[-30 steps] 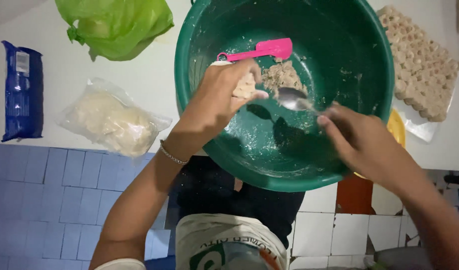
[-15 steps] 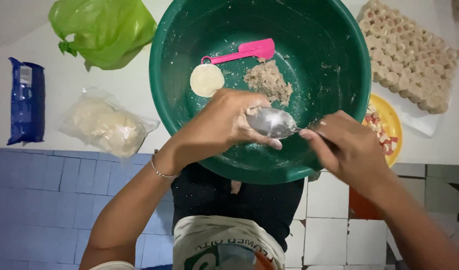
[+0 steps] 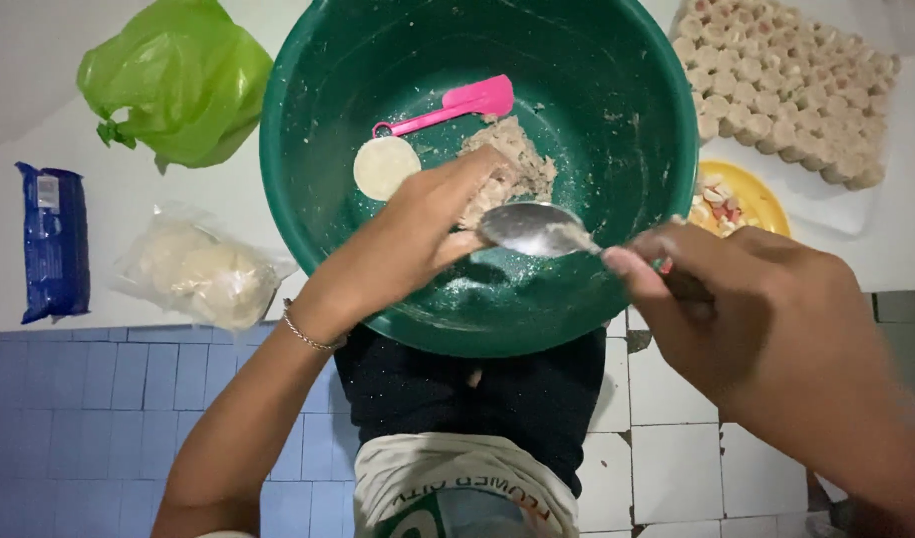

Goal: Preparing dumplings by flattening dough, adding meat filling with a spoon, and sealing the edges.

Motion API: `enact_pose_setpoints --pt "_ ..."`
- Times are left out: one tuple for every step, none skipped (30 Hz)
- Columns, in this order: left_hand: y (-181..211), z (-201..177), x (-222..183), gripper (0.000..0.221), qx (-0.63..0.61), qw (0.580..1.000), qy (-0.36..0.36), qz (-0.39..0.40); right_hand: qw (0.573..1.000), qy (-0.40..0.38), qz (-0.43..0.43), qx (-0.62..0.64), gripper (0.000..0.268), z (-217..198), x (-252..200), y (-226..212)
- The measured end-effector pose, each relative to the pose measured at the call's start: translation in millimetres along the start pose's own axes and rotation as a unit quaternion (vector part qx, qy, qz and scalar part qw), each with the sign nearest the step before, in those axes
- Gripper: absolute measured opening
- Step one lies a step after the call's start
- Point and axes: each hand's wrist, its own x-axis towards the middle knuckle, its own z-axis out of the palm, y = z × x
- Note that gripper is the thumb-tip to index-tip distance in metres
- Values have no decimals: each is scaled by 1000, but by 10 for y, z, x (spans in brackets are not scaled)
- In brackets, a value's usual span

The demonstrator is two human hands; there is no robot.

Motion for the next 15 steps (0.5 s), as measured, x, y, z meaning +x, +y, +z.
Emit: enact_pose_setpoints --pt "17 -14 6 44 0 1000 0 0 1000 0 0 0 20 20 2 -12" --pt "33 -33 8 33 1 999 22 39 999 14 -16 -33 18 39 12 -25" --pt "49 -54 8 25 2 996 44 79 997 27 -32 -66 16 57 22 -43" --pt "47 -31 12 25 4 996 45 79 997 28 -33 -65 16 77 44 -88" --pt "46 -9 15 31 24 995 50 77 998 32 -49 -35 20 96 67 -137" --pt "43 11 17 37 45 995 57 75 997 35 -66 -4 25 112 96 -184" --pt "11 39 22 37 47 994 59 74 997 36 -69 -4 25 130 107 -178" --pt "-23 66 20 34 32 996 63 60 998 15 -66 -19 22 151 121 -173" --pt "-57 94 21 32 18 997 68 45 997 -6 -63 -33 22 171 137 -166" --pt "-52 67 3 32 20 996 68 46 997 -4 -64 -33 22 125 136 -143" --pt "-48 42 -10 39 14 998 58 15 996 2 -30 -89 26 78 137 -116" --pt "-44 23 -22 49 7 999 46 -15 989 7 5 -144 30 31 130 -89" --pt "-56 -3 -50 49 7 999 45 -14 989 8 6 -144 30 10 122 -97" --pt "-70 -25 -63 47 -2 999 45 16 994 -7 -5 -109 26 -21 120 -94" --pt "-84 -46 -76 46 -11 998 44 47 997 -22 -17 -74 23 -49 116 -91"
